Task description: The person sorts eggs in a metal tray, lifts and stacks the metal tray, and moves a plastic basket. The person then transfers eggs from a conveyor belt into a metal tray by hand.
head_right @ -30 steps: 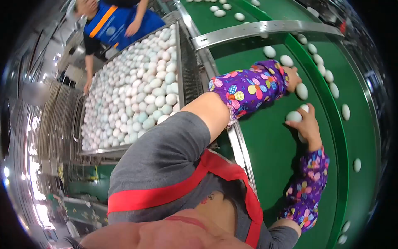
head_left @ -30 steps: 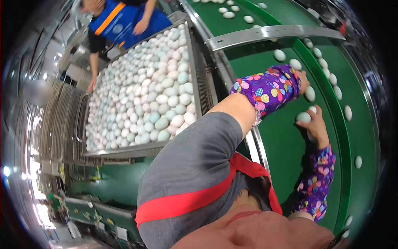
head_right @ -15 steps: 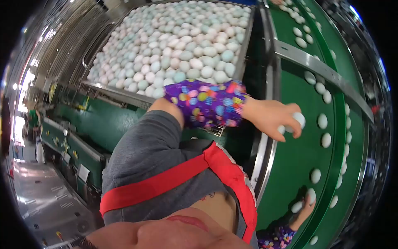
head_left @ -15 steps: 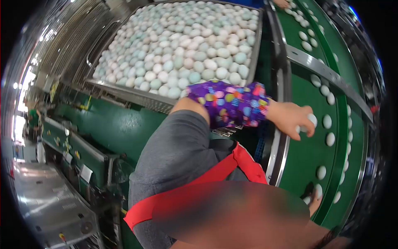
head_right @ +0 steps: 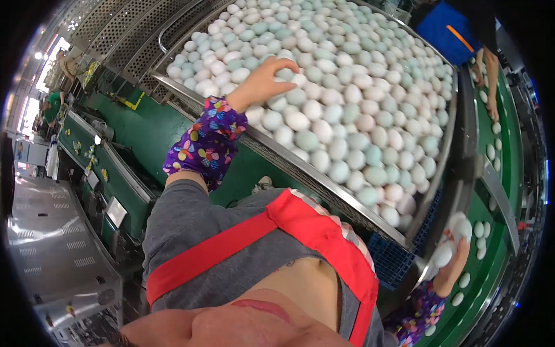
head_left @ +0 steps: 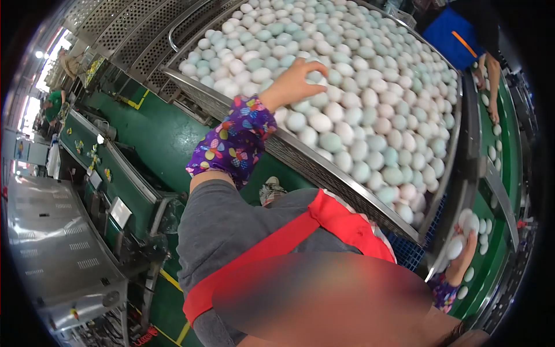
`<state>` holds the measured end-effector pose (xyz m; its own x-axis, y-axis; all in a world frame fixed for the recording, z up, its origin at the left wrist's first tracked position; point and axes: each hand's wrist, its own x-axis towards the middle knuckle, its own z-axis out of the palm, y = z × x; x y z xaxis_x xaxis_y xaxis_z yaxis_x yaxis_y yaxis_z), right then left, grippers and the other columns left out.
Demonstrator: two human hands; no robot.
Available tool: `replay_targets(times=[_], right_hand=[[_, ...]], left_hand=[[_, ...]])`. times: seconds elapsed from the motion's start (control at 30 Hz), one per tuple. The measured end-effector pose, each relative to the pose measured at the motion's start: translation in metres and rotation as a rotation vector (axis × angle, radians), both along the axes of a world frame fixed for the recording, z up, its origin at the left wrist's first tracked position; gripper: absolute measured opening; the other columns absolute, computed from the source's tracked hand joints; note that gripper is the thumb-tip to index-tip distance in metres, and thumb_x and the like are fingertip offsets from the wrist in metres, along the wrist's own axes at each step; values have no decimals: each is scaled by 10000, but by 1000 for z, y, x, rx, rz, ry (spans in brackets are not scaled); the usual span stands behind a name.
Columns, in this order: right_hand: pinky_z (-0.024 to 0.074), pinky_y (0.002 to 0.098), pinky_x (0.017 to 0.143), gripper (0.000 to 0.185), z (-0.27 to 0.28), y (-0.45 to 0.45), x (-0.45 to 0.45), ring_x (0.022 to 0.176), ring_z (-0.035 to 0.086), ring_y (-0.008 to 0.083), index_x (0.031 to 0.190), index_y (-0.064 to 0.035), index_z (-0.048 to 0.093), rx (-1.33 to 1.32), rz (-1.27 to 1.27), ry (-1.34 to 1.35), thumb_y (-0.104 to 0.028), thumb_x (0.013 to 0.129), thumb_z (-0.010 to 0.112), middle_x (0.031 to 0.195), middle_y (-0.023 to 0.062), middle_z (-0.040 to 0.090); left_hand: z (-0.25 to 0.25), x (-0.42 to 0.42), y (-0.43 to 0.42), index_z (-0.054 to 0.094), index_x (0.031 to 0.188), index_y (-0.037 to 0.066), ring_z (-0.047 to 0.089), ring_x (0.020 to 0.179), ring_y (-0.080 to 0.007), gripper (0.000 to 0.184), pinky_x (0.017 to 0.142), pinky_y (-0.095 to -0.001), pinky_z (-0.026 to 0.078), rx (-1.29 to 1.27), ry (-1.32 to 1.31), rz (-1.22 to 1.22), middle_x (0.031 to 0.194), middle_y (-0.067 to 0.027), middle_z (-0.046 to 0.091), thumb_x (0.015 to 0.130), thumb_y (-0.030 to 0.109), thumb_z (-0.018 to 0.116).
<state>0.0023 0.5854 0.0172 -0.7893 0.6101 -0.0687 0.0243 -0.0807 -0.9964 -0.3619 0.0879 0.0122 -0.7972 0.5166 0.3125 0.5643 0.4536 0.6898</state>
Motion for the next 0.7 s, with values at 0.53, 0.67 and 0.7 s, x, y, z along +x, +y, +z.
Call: replay_targets(times=[0.53,0.67,0.7], right_hand=[[450,316,888,618,-13,-333,-349,1030,551,187,1254,-7,511,42,533,-7,-310,763,732,1161,88,560],[436,325,918,575,-28,-329,-351,1075,520,186,1230,-2,532,-89,446,17,-276,771,744,1258,91,491],[427,321,931,547,-22,-328,-350,1099,506,185,1227,2,534,-109,441,-43,-239,780,736,1267,85,481]], left_hand=[[-31,-319,-191,615,1124,234,602,989,-392,353,858,-466,487,-936,115,432,1211,-216,500,785,261,518],[-51,-354,-175,578,1173,197,601,994,-410,347,851,-507,485,-940,78,329,1217,-235,510,854,259,457],[-56,-354,-173,573,1173,190,601,986,-424,336,845,-517,485,-882,75,348,1222,-235,512,875,270,440]])
